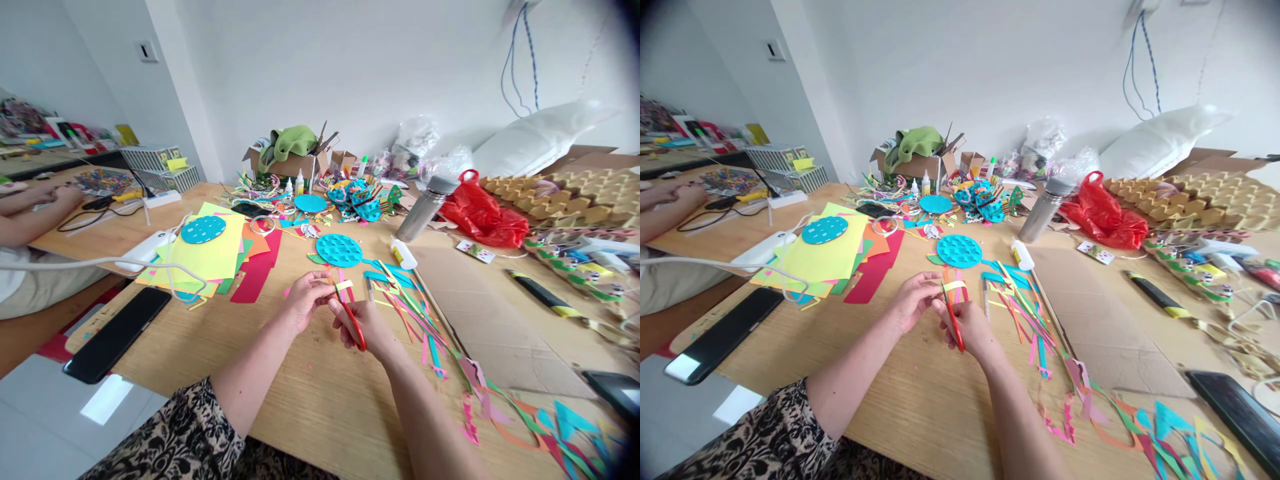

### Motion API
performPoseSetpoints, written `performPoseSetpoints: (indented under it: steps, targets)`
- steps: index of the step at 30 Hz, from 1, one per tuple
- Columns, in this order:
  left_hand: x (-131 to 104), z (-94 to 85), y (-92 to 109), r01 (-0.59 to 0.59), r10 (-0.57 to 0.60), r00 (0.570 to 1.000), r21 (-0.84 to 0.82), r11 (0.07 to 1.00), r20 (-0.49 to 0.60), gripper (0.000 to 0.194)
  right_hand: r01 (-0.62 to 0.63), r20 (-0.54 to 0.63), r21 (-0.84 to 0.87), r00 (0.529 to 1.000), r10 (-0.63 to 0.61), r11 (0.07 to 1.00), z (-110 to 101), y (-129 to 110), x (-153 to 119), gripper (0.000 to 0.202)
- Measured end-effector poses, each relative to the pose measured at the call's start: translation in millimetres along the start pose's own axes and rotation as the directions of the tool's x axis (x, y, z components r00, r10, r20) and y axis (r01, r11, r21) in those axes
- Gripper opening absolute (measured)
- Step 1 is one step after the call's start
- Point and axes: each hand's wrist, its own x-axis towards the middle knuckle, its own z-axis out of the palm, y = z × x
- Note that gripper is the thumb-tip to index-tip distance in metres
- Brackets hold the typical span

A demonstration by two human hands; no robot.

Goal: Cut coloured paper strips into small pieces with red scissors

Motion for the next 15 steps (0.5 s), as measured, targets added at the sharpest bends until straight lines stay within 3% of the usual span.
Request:
performPoseSetpoints:
  steps: [15]
  targets:
    - [0.9,-1.5,-1.3,-0.004,0.004,1.0,0.005,1.0,0.006,0.043,0.021,0.008,-0.001,1.0,-0.021,1.0,-0.6,1.4,0.2,0.053]
